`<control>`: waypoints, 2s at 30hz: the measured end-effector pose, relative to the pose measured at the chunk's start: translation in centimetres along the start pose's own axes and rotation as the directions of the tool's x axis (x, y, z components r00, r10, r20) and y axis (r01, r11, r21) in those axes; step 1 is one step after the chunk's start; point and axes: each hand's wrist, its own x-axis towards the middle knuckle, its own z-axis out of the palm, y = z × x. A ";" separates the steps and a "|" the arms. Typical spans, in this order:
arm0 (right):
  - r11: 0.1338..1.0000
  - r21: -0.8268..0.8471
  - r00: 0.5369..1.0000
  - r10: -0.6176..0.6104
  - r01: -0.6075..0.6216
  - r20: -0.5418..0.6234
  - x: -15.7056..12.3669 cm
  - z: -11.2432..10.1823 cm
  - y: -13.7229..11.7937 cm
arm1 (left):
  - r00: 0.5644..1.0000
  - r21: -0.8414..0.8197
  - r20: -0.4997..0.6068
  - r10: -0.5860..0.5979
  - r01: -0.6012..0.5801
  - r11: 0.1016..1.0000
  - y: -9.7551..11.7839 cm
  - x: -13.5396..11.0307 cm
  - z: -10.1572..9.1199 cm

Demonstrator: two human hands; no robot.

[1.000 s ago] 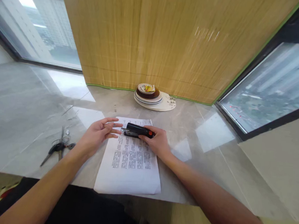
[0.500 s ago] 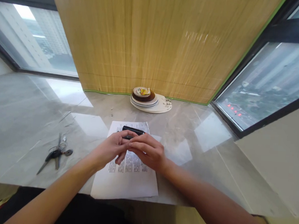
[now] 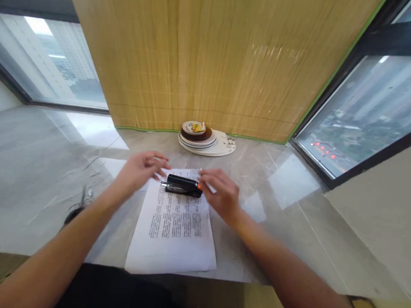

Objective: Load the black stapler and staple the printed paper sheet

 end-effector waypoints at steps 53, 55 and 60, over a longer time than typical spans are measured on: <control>0.931 0.130 0.860 0.254 -0.342 0.442 -2.1 3.2 1.1 | 0.986 -0.391 -0.164 -0.040 -0.028 0.920 -3.6 -4.3 0.0; 0.927 0.135 0.859 0.260 -0.349 0.441 -2.1 3.1 1.0 | 0.983 -0.336 -0.180 -0.049 -0.014 0.942 -3.8 -4.3 0.0; 0.940 0.191 0.897 0.188 -0.282 0.400 -2.0 2.8 0.9 | 0.970 0.013 -0.242 0.013 -0.011 1.000 -4.2 -4.1 0.7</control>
